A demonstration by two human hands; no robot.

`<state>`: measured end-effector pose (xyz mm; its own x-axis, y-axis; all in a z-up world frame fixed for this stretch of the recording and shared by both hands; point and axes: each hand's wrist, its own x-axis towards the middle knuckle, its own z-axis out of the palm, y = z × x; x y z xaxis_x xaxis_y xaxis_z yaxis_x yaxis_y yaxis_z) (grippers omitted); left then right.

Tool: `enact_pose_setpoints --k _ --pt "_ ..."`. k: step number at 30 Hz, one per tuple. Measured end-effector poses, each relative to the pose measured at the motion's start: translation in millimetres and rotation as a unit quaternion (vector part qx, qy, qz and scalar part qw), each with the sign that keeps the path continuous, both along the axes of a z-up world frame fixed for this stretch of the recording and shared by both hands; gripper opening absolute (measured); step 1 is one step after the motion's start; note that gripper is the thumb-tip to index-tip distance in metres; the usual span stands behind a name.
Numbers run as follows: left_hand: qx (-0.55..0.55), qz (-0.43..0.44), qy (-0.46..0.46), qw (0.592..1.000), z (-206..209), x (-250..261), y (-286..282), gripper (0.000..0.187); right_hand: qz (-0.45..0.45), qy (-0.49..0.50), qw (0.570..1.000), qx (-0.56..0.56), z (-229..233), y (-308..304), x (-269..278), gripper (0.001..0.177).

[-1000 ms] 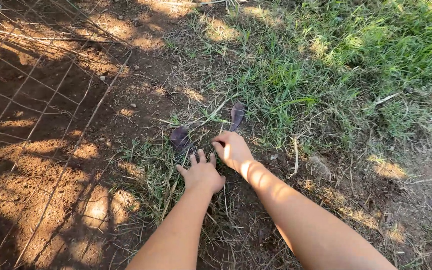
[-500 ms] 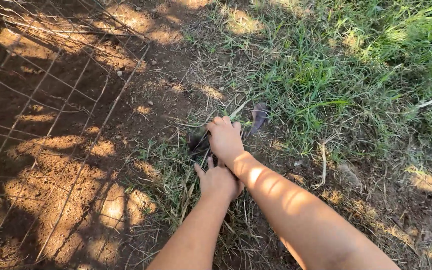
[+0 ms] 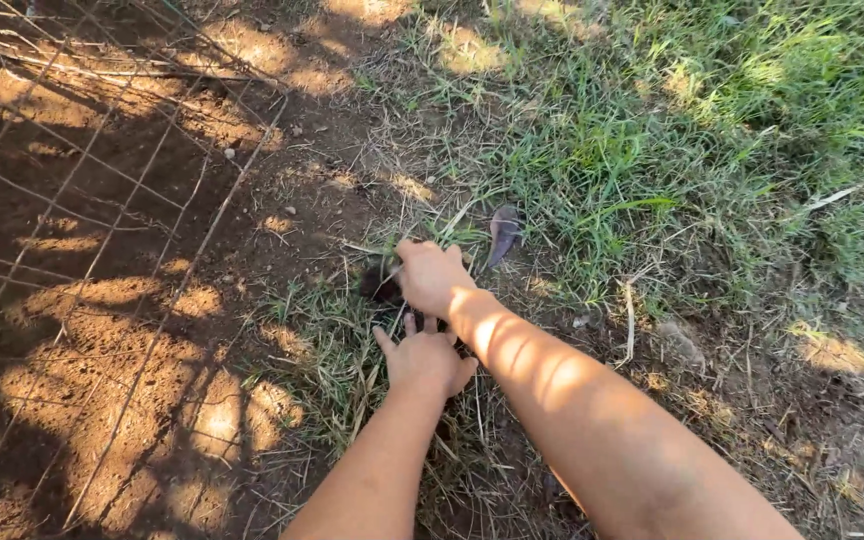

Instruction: The person is pulling weeds and clearing a small patch of soil with their hands in an outdoor area.

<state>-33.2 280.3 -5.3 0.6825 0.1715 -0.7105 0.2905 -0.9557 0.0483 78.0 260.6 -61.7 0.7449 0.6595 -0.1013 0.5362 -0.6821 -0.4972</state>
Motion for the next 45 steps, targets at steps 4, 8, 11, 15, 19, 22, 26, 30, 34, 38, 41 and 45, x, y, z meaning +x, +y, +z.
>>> enact_pose_setpoints --k 4,8,11,15,19,22,26,30,34,38,41,45 --pt "-0.007 0.001 -0.006 1.0 -2.6 1.3 1.5 0.066 0.042 -0.046 0.994 -0.089 11.3 -15.5 -3.6 0.02" --pt "0.004 0.015 -0.011 1.0 -3.7 -2.6 -1.3 0.081 -0.025 -0.001 0.992 -0.12 13.1 -75.7 5.5 0.018" --pt "0.004 0.023 -0.008 1.0 -5.0 2.8 -3.2 0.085 -0.07 -0.014 0.997 -0.016 8.4 -107.4 15.5 0.017" --pt "0.017 0.03 -0.013 0.999 -14.5 1.5 -8.1 0.09 -0.081 -0.073 0.992 0.056 7.1 -147.9 -17.7 0.013" --pt "0.02 0.066 -0.078 0.995 -11.4 -15.2 -30.7 0.079 -0.15 -0.035 0.986 0.07 -17.2 -209.0 -42.8 0.013" --pt "-0.002 0.105 -0.22 0.97 -31.5 -19.3 -55.4 0.077 -0.211 0.115 0.967 0.087 26.9 -245.1 -41.9 0.022" --pt "-0.118 0.22 -0.419 0.873 -7.5 -4.9 -108.1 0.037 -0.26 -0.028 0.962 0.083 82.4 -272.5 -33.6 0.03" --pt "-0.323 0.426 -0.324 0.78 21.3 35.5 -151.5 0.041 -0.32 0.008 0.936 0.149 119.3 -282.4 -39.6 0.03" --pt "-0.661 0.544 -0.04 0.516 4.6 70.3 -177.9 0.053 -0.354 0.07 0.907 0.218 115.6 -279.7 -51.1 0.027" --pt "-0.721 0.536 -0.007 0.439 -40.7 103.4 -199.3 0.043 -0.379 0.138 0.83 0.385 103.2 -272.6 -91.0 0.031" --pt "-0.734 0.537 -0.033 0.414 -195.5 149.7 -187.3 0.037 -0.387 0.271 0.754 0.457 108.9 -279.5 -104.1 0.033" --pt "-0.57 0.619 -0.111 0.529 -76.9 99.4 -235.9 0.028 -0.452 0.383 0.657 0.466 86.7 -318.6 -103.8 0.031"
